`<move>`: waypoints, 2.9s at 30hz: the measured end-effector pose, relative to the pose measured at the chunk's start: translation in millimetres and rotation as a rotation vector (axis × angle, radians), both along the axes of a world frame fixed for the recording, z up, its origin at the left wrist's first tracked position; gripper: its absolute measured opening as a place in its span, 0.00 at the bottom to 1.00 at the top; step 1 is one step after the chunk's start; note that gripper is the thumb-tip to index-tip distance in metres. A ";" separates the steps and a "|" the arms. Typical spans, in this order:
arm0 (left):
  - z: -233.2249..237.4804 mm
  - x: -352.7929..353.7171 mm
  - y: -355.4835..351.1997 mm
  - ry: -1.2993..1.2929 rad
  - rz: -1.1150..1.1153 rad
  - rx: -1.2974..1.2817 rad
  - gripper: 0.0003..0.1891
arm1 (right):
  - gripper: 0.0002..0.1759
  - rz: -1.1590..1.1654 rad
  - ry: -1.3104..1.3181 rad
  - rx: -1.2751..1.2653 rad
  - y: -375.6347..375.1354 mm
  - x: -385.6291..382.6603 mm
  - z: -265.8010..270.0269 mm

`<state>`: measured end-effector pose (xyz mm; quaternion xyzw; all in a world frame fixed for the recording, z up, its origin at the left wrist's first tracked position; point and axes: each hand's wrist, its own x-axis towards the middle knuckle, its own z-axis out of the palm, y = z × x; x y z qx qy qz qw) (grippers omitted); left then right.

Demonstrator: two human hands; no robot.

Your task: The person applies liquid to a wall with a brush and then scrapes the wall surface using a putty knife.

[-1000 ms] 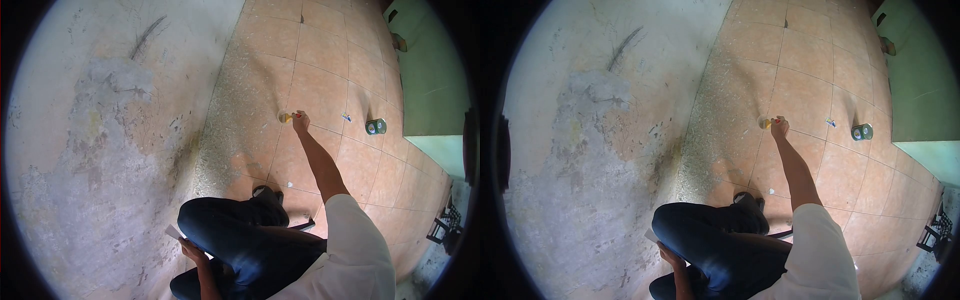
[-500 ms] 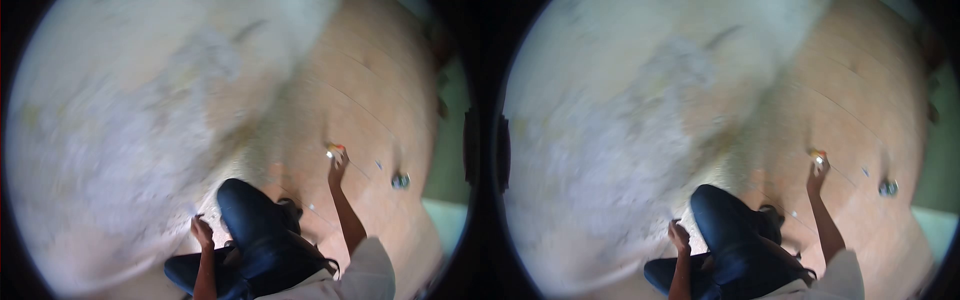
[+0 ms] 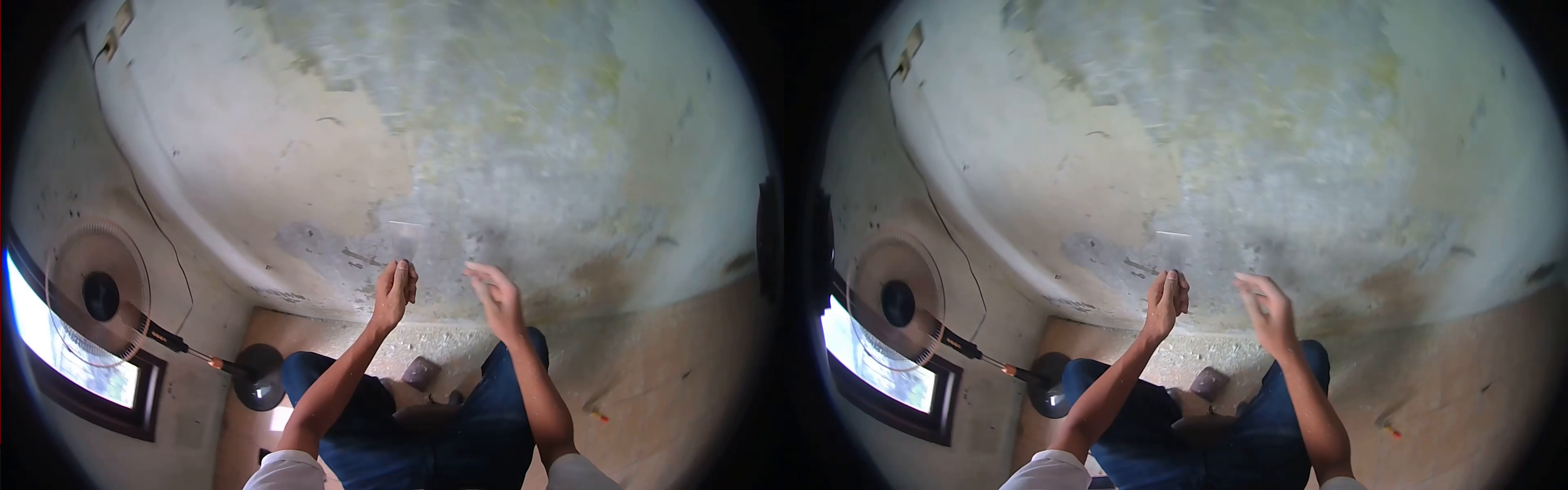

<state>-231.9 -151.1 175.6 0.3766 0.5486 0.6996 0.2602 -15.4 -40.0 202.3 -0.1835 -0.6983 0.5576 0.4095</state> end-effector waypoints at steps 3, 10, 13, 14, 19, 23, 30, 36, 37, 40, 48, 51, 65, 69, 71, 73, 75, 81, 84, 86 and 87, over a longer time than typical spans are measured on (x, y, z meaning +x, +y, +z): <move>7.2 -23.1 -12.4 -0.077 -0.063 0.026 0.21 | 0.18 0.054 -0.010 0.006 -8.7 -87.6 12.1; 10.7 -39.7 7.3 -0.098 -0.103 0.056 0.17 | 0.25 0.192 -0.015 -0.213 -22.4 -182.3 15.3; 15.0 -35.8 28.2 -0.095 -0.077 0.049 0.16 | 0.28 0.049 0.234 -0.259 -10.4 -203.3 5.0; 19.6 -34.6 30.6 -0.115 -0.081 0.040 0.16 | 0.28 0.022 0.234 -0.277 -3.6 -198.8 11.0; 14.8 -15.5 53.3 -0.177 -0.137 0.016 0.19 | 0.24 -0.008 0.105 -0.209 31.5 -181.5 14.3; 15.5 -10.0 62.3 -0.247 -0.164 -0.058 0.23 | 0.24 -0.052 0.113 -0.205 33.7 -177.0 13.8; 26.0 -1.0 74.6 -0.119 0.049 0.027 0.30 | 0.26 -0.066 0.059 -0.181 38.7 -174.7 28.9; 35.1 -2.8 70.3 -0.113 0.027 -0.024 0.31 | 0.23 -0.064 0.119 -0.279 33.3 -177.1 39.8; 34.9 -2.9 68.9 -0.092 0.018 -0.024 0.31 | 0.23 -0.076 0.113 -0.321 30.9 -176.6 42.0; 31.9 -2.7 73.2 -0.037 0.090 -0.019 0.30 | 0.22 -0.161 0.002 -0.134 38.5 -175.0 30.7; 55.1 -17.0 75.1 -0.015 0.058 -0.073 0.21 | 0.22 -0.197 0.130 -0.195 36.1 -187.5 45.9; 114.0 -15.9 65.6 -0.031 0.022 -0.066 0.20 | 0.24 -0.290 0.176 -0.142 33.1 -190.2 93.5; 69.2 -0.3 52.6 -0.178 0.096 -0.145 0.21 | 0.23 -0.157 0.041 -0.306 14.7 -178.9 74.8; 64.2 0.2 61.3 -0.121 0.122 -0.087 0.23 | 0.24 -0.197 -0.013 -0.188 24.1 -178.4 58.2; 68.5 0.9 62.2 -0.084 0.147 -0.068 0.23 | 0.26 -0.166 0.036 -0.260 23.3 -179.8 65.3; 92.2 -3.8 64.7 -0.050 0.178 -0.048 0.23 | 0.26 -0.198 0.041 -0.185 26.9 -185.1 92.7; 134.2 -12.6 64.7 -0.115 0.122 -0.086 0.24 | 0.26 -0.228 0.040 -0.112 33.1 -189.4 107.3; 92.0 -4.8 68.5 0.121 0.233 0.014 0.23 | 0.23 -0.196 0.050 -0.113 32.3 -181.2 79.6; 110.3 -0.4 69.3 -0.017 0.280 -0.002 0.24 | 0.22 -0.222 0.096 -0.168 19.4 -184.2 110.0; 140.5 -12.3 69.6 -0.043 0.211 -0.087 0.23 | 0.22 -0.244 0.130 -0.031 36.2 -192.0 124.7; 153.0 -16.9 72.1 -0.004 0.179 -0.044 0.23 | 0.23 -0.240 0.151 -0.013 41.3 -196.6 134.7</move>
